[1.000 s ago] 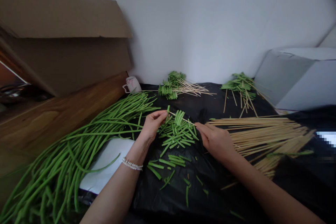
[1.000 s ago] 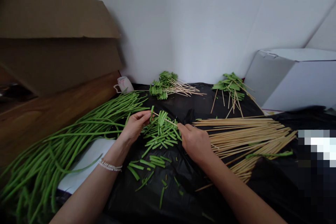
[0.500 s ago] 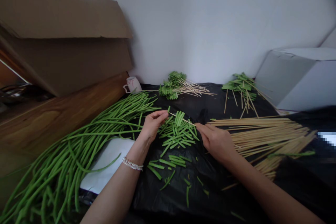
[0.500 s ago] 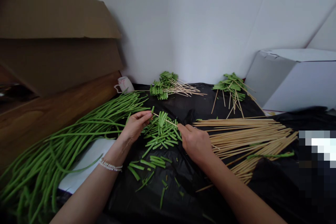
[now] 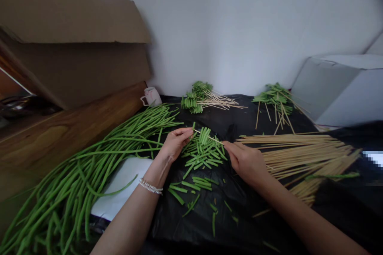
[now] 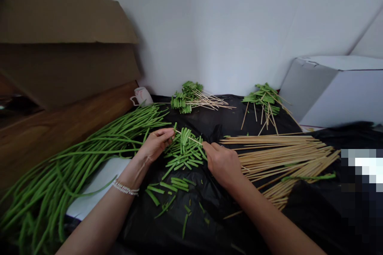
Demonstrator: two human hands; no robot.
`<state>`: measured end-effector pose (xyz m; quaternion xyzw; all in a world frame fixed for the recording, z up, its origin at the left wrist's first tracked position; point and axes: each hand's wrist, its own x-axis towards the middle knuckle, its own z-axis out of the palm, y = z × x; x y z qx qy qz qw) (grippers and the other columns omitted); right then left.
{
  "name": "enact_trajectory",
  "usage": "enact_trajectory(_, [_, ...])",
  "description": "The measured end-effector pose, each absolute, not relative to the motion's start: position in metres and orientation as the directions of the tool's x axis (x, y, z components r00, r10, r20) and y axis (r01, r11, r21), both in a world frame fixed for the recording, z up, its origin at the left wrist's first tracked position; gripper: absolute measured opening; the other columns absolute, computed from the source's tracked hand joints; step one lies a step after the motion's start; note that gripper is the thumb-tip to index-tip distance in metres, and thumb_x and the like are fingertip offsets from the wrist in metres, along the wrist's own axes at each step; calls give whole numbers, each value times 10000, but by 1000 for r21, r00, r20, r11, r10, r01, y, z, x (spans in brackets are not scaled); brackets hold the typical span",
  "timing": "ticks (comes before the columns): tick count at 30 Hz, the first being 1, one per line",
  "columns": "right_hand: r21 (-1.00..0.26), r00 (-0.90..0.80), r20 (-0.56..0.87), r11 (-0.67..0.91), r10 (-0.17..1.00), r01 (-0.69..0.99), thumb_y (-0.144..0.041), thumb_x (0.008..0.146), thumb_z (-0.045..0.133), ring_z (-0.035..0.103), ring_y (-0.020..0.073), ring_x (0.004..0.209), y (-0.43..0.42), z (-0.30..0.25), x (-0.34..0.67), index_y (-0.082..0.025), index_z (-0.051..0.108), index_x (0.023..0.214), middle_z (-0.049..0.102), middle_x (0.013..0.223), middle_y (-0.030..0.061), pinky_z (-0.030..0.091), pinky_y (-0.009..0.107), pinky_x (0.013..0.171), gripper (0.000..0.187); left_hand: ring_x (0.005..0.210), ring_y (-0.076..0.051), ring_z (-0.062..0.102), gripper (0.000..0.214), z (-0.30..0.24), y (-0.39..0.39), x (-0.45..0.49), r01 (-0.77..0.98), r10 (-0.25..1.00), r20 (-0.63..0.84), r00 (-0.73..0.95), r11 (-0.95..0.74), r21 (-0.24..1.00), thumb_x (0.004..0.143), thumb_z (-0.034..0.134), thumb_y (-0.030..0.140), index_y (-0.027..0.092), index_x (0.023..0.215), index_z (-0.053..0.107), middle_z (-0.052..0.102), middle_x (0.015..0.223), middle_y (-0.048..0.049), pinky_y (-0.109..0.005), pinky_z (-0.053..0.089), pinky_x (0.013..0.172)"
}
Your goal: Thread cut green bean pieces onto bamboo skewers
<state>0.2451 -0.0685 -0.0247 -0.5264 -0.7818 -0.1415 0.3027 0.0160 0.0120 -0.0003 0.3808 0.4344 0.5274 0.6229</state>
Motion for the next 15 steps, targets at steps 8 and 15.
enact_trajectory(8, [-126,-272,638,447,720,886,-204,947,376,615,112,690,-70,-24,244,-211,661,1100,692,811,23,385,220,594,323,616,-72,586,217,-1,16,10,-437,960,-216,180,275,856,589,828,110,125,783,732,677,707,-23,-176,464,562])
enact_trajectory(15, [-117,-279,660,463,698,879,-182,938,376,610,113,672,-70,-25,244,-198,665,1082,688,805,25,378,226,582,323,618,-66,577,227,-1,15,9,-438,945,-211,248,304,846,588,830,111,107,792,732,661,694,-21,-165,467,569])
